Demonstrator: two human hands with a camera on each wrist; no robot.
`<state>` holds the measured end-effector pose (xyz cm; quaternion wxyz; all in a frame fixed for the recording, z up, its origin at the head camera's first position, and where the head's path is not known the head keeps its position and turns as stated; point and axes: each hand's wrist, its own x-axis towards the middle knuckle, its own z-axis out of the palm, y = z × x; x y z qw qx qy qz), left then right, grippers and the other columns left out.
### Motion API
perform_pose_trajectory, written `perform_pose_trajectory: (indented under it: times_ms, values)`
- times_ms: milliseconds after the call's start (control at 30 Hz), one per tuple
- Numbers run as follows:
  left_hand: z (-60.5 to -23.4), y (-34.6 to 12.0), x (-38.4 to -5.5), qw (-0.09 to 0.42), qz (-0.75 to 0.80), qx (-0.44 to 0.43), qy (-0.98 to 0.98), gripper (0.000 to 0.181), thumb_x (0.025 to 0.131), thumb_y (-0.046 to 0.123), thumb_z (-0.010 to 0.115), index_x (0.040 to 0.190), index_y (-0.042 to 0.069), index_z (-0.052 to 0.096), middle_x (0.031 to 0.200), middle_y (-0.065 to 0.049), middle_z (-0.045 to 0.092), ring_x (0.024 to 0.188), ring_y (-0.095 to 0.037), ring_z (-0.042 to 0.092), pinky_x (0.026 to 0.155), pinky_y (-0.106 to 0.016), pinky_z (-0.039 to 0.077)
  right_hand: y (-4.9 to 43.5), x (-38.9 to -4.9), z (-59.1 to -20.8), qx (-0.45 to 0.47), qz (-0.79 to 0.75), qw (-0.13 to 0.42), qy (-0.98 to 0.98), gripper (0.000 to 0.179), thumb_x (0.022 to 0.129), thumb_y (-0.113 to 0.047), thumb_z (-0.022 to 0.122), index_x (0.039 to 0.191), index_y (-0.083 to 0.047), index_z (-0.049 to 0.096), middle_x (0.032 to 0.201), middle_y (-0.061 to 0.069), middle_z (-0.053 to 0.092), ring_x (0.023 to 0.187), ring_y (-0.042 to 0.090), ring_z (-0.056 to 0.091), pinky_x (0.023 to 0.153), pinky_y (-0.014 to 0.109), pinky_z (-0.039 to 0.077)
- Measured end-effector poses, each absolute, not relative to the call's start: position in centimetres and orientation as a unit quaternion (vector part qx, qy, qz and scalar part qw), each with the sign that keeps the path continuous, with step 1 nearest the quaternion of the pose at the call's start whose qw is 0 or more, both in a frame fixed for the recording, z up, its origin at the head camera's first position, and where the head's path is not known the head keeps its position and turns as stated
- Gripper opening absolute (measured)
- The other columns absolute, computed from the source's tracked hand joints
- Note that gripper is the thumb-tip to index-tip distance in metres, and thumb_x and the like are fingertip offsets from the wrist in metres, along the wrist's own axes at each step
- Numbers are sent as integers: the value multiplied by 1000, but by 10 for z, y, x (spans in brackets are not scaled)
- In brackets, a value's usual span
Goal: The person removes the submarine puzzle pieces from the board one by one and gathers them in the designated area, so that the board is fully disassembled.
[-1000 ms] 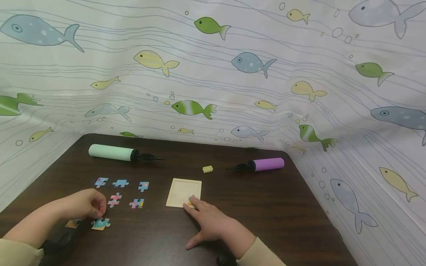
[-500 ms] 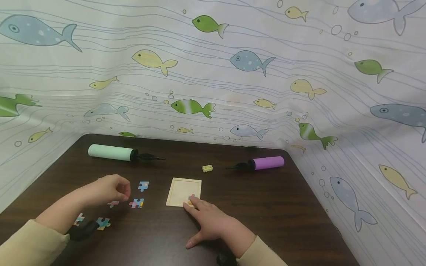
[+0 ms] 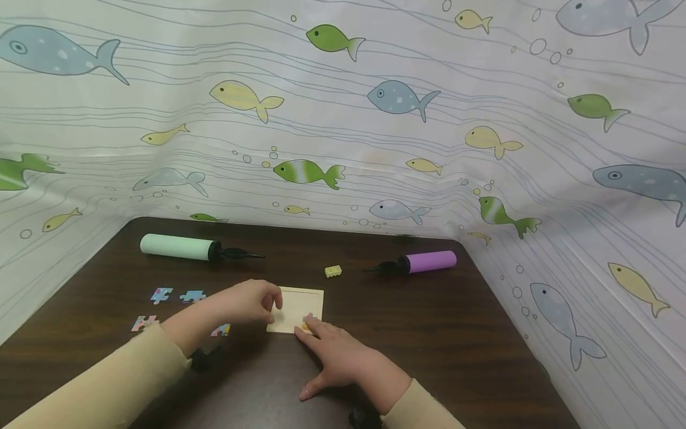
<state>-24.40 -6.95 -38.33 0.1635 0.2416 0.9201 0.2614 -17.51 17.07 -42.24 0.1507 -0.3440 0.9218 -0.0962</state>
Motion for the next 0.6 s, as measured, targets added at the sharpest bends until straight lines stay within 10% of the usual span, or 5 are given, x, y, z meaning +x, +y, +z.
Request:
perform_pose_trajectory:
  times_ms: [600]
  values:
    - [-420,-5,-258,164,260,262,915,26,76,4,76,95,15,63,70,2,53,52,-12,41,50,-29,35,175,-177,-423,-359,-109,154,914,104,76,-67,70,157,-21,25,163,4,11,145,28,21,106,55,32]
